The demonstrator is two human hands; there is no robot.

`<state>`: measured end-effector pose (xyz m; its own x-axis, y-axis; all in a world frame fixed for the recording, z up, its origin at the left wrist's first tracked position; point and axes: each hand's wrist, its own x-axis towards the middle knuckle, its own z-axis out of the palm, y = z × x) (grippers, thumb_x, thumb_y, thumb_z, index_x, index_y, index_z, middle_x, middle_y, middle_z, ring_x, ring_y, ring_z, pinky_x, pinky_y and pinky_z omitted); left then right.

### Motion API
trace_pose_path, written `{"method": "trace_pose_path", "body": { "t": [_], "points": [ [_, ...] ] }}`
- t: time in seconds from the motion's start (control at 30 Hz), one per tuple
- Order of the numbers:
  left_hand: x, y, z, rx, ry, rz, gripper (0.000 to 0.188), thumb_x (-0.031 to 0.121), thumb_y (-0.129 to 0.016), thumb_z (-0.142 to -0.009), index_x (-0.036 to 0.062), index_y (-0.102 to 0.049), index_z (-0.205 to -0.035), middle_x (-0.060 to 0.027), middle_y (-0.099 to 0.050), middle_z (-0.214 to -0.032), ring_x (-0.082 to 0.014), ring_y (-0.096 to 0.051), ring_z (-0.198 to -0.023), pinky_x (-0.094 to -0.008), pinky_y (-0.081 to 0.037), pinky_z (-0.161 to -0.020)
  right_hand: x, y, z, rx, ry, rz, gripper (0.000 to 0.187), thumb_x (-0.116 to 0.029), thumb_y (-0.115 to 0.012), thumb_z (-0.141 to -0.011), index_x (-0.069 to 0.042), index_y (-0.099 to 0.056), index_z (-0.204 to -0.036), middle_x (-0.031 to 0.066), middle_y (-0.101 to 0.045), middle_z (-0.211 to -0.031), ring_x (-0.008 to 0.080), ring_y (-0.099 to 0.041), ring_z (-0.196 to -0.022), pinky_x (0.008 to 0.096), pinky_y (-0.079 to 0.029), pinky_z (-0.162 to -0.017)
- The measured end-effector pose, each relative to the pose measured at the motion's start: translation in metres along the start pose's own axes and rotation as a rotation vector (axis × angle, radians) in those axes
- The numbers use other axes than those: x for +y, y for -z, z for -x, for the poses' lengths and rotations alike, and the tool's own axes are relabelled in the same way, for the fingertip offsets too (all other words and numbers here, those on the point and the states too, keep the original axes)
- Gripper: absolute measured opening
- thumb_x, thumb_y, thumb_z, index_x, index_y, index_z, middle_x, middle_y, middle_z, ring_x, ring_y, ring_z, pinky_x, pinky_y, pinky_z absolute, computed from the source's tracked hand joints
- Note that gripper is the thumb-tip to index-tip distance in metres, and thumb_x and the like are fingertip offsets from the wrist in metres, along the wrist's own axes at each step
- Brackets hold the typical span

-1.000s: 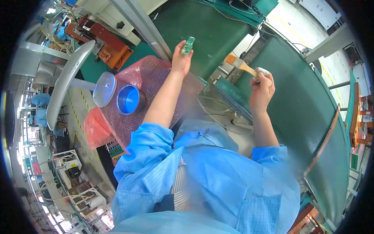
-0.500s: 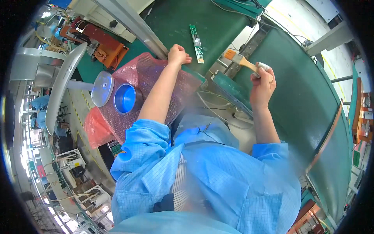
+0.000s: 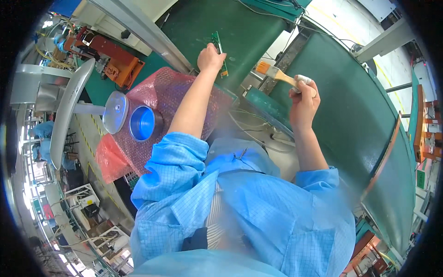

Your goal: Cleaning electronic circuit boards (PCBs) using a brush and solvent.

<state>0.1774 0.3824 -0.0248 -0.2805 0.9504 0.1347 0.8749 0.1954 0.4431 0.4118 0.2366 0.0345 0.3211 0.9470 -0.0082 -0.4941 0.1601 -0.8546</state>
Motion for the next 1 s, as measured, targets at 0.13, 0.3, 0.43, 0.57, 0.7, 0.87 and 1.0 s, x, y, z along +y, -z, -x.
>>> {"method": "trace_pose_path", "body": {
  "t": [0.13, 0.3, 0.43, 0.57, 0.7, 0.87, 1.0],
  "points": [
    [-0.01, 0.002, -0.012, -0.122, 0.162, 0.2, 0.034, 0.02, -0.067, -0.058, 0.0038, -0.055, -0.085, -0.017, -0.061, -0.08, -0.03, -0.06, -0.078, -0.0375, -0.048, -0.072, 0.002, 0.007, -0.002, 0.011, 0.004, 0.031, 0.015, -0.008, -0.047, -0.081, 0.002, -0.054, -0.09, 0.004, -0.051, -0.076, 0.0094, -0.044, -0.06, 0.023, -0.039, -0.055],
    [-0.024, 0.002, -0.019, 0.014, 0.207, 0.271, 0.031, 0.017, -0.065, -0.06, 0.0024, -0.055, -0.085, -0.0175, -0.059, -0.084, -0.0287, -0.057, -0.084, -0.0355, -0.045, -0.075, 0.007, 0.0, -0.004, -0.02, -0.029, -0.023, 0.014, -0.01, -0.049, -0.081, 0.001, -0.055, -0.088, 0.0033, -0.053, -0.074, 0.0085, -0.047, -0.056, 0.0204, -0.038, -0.053],
    [-0.03, 0.015, -0.002, 0.158, 0.099, 0.304, 0.03, 0.017, -0.061, -0.067, 0.0005, -0.052, -0.09, -0.0179, -0.056, -0.089, -0.0277, -0.054, -0.089, -0.0341, -0.042, -0.079, 0.01, -0.009, -0.002, -0.04, -0.031, -0.017, 0.014, -0.01, -0.05, -0.08, 0.001, -0.055, -0.088, 0.0034, -0.053, -0.075, 0.0091, -0.047, -0.056, 0.0205, -0.038, -0.053],
    [-0.034, 0.07, 0.043, -0.569, 0.388, 1.975, 0.046, 0.037, -0.056, -0.08, -0.0001, -0.047, -0.105, -0.018, -0.045, -0.116, -0.0288, -0.044, -0.107, -0.0395, -0.036, -0.09, 0.013, -0.01, -0.002, -0.063, -0.086, -0.035, 0.016, -0.008, -0.047, -0.081, 0.003, -0.054, -0.09, 0.0046, -0.052, -0.075, 0.0096, -0.045, -0.06, 0.0233, -0.039, -0.056],
    [-0.042, 0.114, 0.094, -0.648, -0.007, 2.312, 0.071, 0.054, -0.054, -0.072, 0.0009, -0.041, -0.116, -0.0196, -0.036, -0.126, -0.0297, -0.04, -0.112, -0.0385, -0.036, -0.091, 0.022, -0.028, 0.003, -0.1, -0.082, -0.061, 0.016, -0.009, -0.047, -0.081, 0.003, -0.053, -0.091, 0.0047, -0.052, -0.076, 0.0095, -0.046, -0.06, 0.0235, -0.039, -0.056],
    [-0.085, 0.132, 0.147, -0.558, -0.015, 1.727, 0.059, 0.056, -0.046, -0.076, 0.0057, -0.049, -0.107, -0.0113, -0.052, -0.111, -0.023, -0.05, -0.1, -0.0333, -0.042, -0.081, 0.024, -0.042, 0.011, -0.216, -0.101, -0.131, 0.015, -0.007, -0.047, -0.081, 0.003, -0.052, -0.09, 0.0052, -0.052, -0.077, 0.0105, -0.044, -0.059, 0.0243, -0.039, -0.056],
    [-0.102, 0.124, 0.171, -0.376, 0.05, 0.821, 0.04, 0.045, -0.051, -0.08, 0.0064, -0.056, -0.09, -0.0083, -0.06, -0.089, -0.0212, -0.056, -0.081, -0.0297, -0.043, -0.07, 0.037, -0.057, 0.013, -0.17, -0.115, -0.077, 0.017, -0.008, -0.048, -0.08, 0.004, -0.053, -0.091, 0.0051, -0.052, -0.078, 0.011, -0.044, -0.06, 0.0241, -0.038, -0.057]
  ]
}}
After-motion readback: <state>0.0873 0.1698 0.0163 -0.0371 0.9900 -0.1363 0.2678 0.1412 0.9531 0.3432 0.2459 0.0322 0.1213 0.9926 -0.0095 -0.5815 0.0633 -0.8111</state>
